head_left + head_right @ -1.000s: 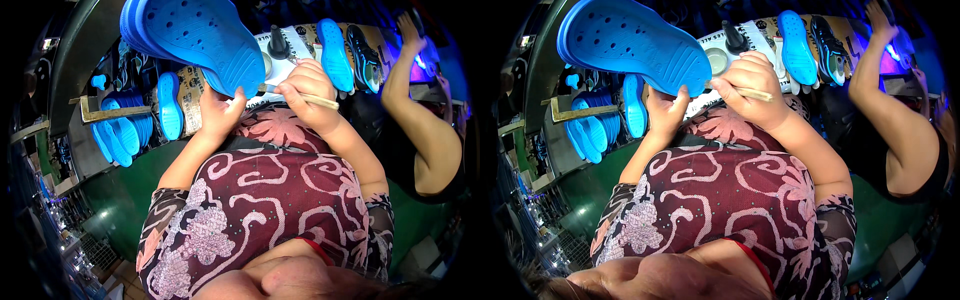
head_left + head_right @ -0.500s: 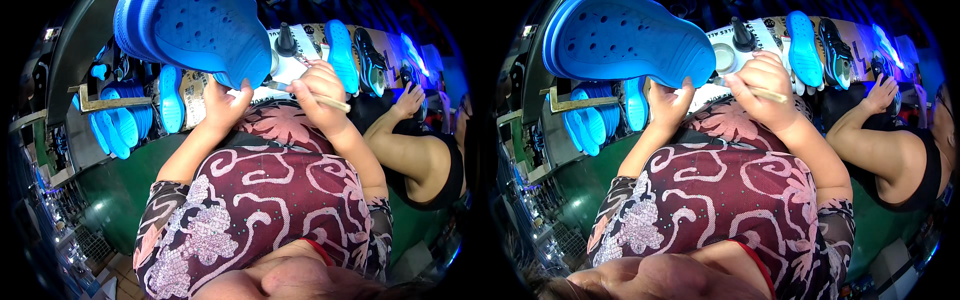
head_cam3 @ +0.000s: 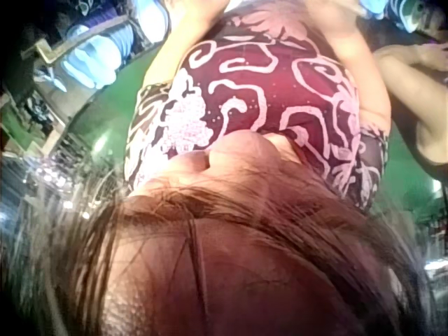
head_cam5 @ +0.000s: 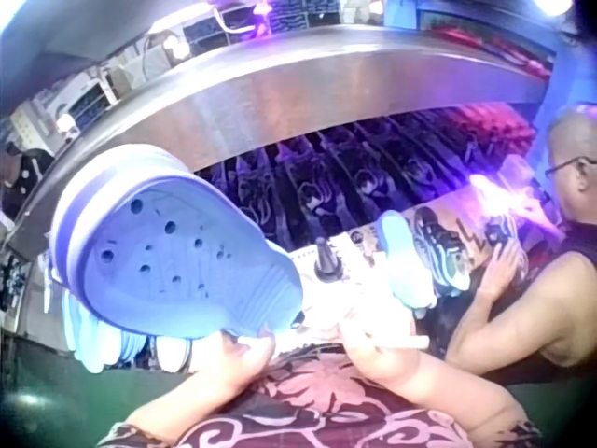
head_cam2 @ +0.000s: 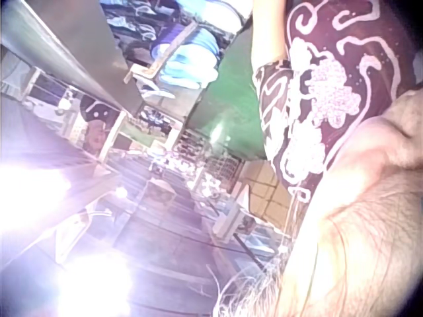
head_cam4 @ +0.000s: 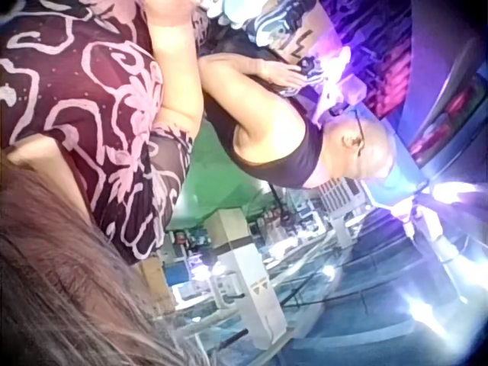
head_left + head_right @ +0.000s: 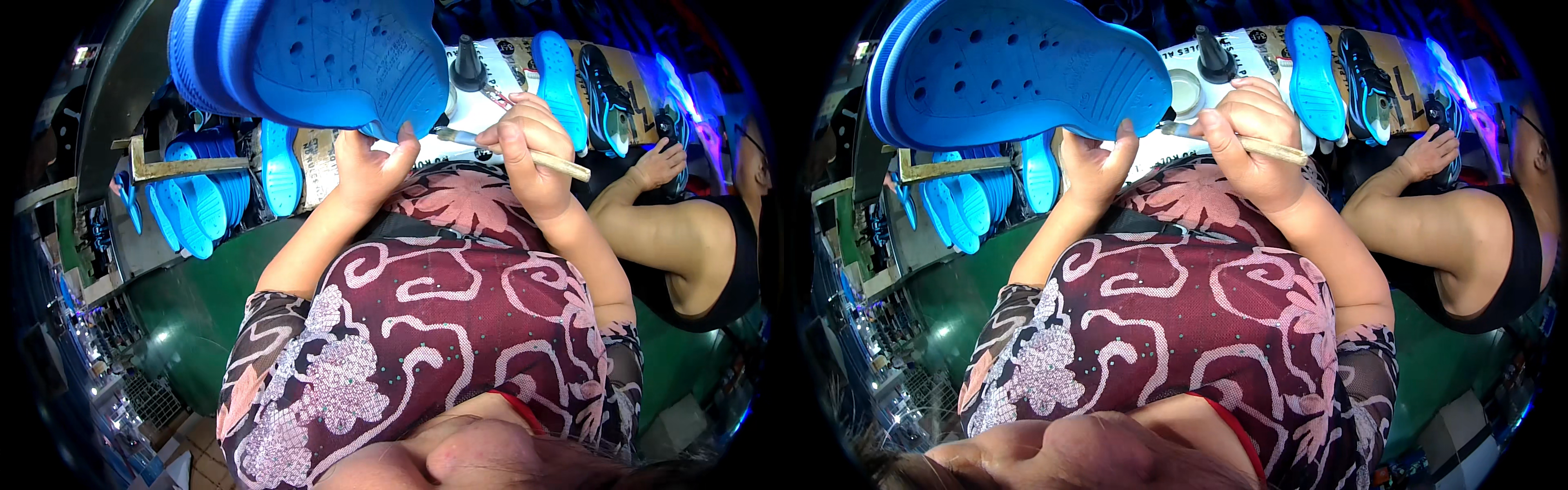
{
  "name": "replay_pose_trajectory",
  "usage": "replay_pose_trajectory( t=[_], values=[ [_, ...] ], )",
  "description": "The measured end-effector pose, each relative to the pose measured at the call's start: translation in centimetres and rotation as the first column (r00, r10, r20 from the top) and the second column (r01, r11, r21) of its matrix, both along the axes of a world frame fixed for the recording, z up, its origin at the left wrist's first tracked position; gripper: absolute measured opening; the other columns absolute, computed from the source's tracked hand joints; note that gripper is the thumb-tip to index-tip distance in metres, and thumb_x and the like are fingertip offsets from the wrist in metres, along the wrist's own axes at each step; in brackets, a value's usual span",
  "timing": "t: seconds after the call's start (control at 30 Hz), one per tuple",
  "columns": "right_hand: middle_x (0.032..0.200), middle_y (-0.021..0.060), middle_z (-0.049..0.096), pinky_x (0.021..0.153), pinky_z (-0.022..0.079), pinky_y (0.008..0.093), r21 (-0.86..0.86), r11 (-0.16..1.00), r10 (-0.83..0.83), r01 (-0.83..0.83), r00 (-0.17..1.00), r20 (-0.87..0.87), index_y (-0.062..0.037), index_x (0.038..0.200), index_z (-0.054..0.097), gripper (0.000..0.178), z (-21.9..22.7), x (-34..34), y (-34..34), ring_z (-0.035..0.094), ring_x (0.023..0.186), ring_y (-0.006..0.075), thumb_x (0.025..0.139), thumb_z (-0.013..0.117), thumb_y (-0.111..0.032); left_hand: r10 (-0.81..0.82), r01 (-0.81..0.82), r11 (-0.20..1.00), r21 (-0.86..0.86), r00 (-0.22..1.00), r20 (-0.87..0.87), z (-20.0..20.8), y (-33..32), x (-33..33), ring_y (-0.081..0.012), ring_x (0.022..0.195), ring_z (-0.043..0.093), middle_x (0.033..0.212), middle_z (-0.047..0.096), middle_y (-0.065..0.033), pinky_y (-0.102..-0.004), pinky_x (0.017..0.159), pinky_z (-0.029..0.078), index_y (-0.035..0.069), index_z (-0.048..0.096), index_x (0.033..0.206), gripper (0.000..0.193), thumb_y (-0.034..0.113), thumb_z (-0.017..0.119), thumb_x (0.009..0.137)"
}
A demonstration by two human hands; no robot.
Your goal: The person applies glue to the bottom of blue foam shoe soles using a brush, handling one sole at a time from a stack and placing them back on a conveyor belt.
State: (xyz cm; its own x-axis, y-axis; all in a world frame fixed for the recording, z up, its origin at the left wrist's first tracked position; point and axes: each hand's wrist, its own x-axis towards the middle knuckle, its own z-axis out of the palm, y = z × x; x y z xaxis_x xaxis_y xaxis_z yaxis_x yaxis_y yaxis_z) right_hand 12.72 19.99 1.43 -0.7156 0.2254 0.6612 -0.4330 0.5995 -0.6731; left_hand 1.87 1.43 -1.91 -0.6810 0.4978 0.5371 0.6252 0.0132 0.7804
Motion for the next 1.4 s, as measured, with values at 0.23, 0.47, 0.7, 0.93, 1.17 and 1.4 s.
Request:
replay_pose_trajectory(
  t=[0.23, 0.47, 0.7, 0.93, 1.17, 1.4],
  values=[
    [0.060, 0.0044, 0.059, 0.081, 0.041, 0.0356, 0.066, 0.994, -0.093, 0.090, 0.995, 0.046, -0.0067, 0.064, 0.065, 0.026, 0.4, 1.2, 0.7, 0.055, 0.060, 0.0216, 0.088, 0.058, -0.016, -0.053, 0.057, 0.998, 0.026, 0.990, -0.132, 0.8, 0.1, -0.8, -0.0183, 0.095, 0.062, 0.106, 0.060, -0.0144, -0.0292, 0.084, 0.048, -0.005, 0.045, 0.115, 0.043, -0.009, 0.063, 0.077],
    [0.065, 0.0071, 0.061, 0.070, 0.043, 0.0353, -0.220, 0.951, -0.211, 0.216, 0.976, 0.044, -0.0025, 0.066, 0.064, 0.030, 0.1, 4.3, 3.1, 0.056, 0.068, 0.0225, 0.092, 0.051, -0.011, -0.088, 0.079, 0.996, 0.042, 0.939, 0.331, 8.9, -0.4, -1.1, -0.0227, 0.095, 0.063, 0.109, 0.059, -0.0156, -0.0313, 0.083, 0.051, -0.006, 0.037, 0.126, 0.058, 0.004, 0.068, 0.078],
    [0.064, 0.0104, 0.055, 0.063, 0.040, 0.0382, -0.163, 0.902, -0.368, 0.400, 0.909, 0.195, -0.0044, 0.066, 0.064, 0.025, 0.6, 7.5, 3.8, 0.054, 0.066, 0.0281, 0.089, 0.055, -0.011, -0.573, 0.747, 0.621, 0.238, 0.225, 0.788, 16.2, 3.6, -2.2, -0.0119, 0.066, 0.065, 0.104, 0.062, -0.0161, -0.0201, 0.044, 0.049, -0.009, 0.032, 0.135, 0.084, 0.021, 0.071, 0.068],
    [0.061, 0.0079, 0.057, 0.063, 0.042, 0.0357, -0.217, 0.851, -0.447, 0.479, 0.876, 0.182, 0.0000, 0.068, 0.065, 0.031, 1.5, 8.8, 3.3, 0.054, 0.062, 0.0236, 0.093, 0.050, -0.012, -0.714, 0.663, 0.494, 0.563, -0.060, 0.697, 27.2, 33.0, -3.6, -0.0154, 0.069, 0.065, 0.080, 0.062, -0.0090, -0.0194, 0.052, 0.053, -0.001, 0.048, 0.111, 0.031, 0.014, 0.063, 0.088],
    [0.063, 0.0107, 0.060, 0.062, 0.044, 0.0365, -0.336, 0.774, -0.491, 0.537, 0.843, 0.218, -0.0017, 0.068, 0.065, 0.027, 0.8, 9.9, 3.5, 0.058, 0.062, 0.0272, 0.091, 0.056, -0.014, -0.914, 0.686, 0.391, 0.614, 0.208, 0.349, 28.7, 33.4, 1.4, -0.0269, 0.088, 0.064, 0.095, 0.062, -0.0190, -0.0318, 0.078, 0.055, -0.004, 0.026, 0.141, 0.064, 0.008, 0.061, 0.088],
    [0.062, 0.0076, 0.060, 0.056, 0.043, 0.0306, -0.531, 0.730, -0.340, 0.430, 0.903, 0.264, -0.0006, 0.072, 0.066, 0.030, -1.7, 8.2, 2.7, 0.056, 0.057, 0.0165, 0.094, 0.054, -0.017, -0.248, 0.370, 0.896, -0.245, 0.875, 0.416, 10.5, 7.5, -8.5, -0.0157, 0.085, 0.063, 0.100, 0.063, -0.0115, -0.0261, 0.077, 0.052, -0.001, 0.053, 0.123, 0.034, 0.006, 0.059, 0.090]
  ],
)
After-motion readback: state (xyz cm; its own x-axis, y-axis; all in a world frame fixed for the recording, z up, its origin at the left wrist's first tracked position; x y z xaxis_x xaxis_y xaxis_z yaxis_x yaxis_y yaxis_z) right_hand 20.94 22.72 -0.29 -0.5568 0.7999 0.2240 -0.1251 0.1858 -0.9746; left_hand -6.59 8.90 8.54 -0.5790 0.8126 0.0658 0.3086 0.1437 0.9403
